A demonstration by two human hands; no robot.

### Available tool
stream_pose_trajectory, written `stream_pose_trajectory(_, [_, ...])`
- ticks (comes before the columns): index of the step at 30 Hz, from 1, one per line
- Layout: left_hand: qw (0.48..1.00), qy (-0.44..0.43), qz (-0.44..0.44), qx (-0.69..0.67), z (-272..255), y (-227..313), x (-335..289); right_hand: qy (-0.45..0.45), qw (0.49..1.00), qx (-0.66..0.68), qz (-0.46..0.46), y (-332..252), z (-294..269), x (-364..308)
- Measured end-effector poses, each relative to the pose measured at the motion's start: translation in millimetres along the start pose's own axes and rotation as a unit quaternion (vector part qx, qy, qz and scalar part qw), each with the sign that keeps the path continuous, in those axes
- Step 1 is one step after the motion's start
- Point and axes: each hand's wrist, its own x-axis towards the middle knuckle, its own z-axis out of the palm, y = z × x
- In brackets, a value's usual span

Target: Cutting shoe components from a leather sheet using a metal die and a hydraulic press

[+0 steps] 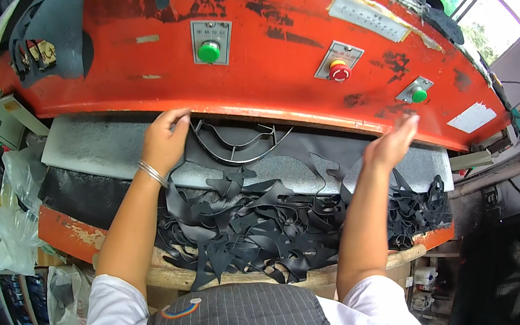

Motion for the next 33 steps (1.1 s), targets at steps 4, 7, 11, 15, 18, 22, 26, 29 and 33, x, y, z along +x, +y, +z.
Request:
stream_pose_trajectory(4, [0.950,0.130,0.284,0.022,-11,112,-16,0.115,0.988,-0.001,-0.105,-42,10,58])
stream_pose_trajectory(7, [0.877,0.229,0.419,0.050,-7,146,-32,0.140,0.972,-0.148,-0.119,-51,2,58])
stream_pose_trajectory(11, [0.896,0.108,0.376,0.211,-18,125,-58,0.021,0.980,-0.108,-0.164,-69,-58,23])
stream_pose_trajectory(15, [0.949,-0.005,0.284,0.137,-45,120,-128,-0.086,0.988,-0.058,-0.118,-91,-116,-67])
stream_pose_trajectory(18, [0.955,-0.141,0.234,0.117,-44,82,-214,-0.444,0.834,-0.309,-0.109,-90,-186,-153])
stream_pose_trajectory(22, [0.950,-0.241,0.119,0.158,-39,42,-308,-0.655,0.637,-0.366,-0.175,-114,-218,-248])
stream_pose_trajectory(26, [0.955,-0.175,0.103,0.217,-27,43,-331,-0.614,0.620,-0.437,-0.220,-99,-220,-285])
stream_pose_trajectory(29, [0.954,-0.143,0.112,0.238,-19,44,-332,-0.604,0.628,-0.439,-0.221,-94,-217,-282])
stream_pose_trajectory(33, [0.955,-0.132,0.131,0.229,-23,41,-316,-0.620,0.604,-0.442,-0.236,-93,-199,-273])
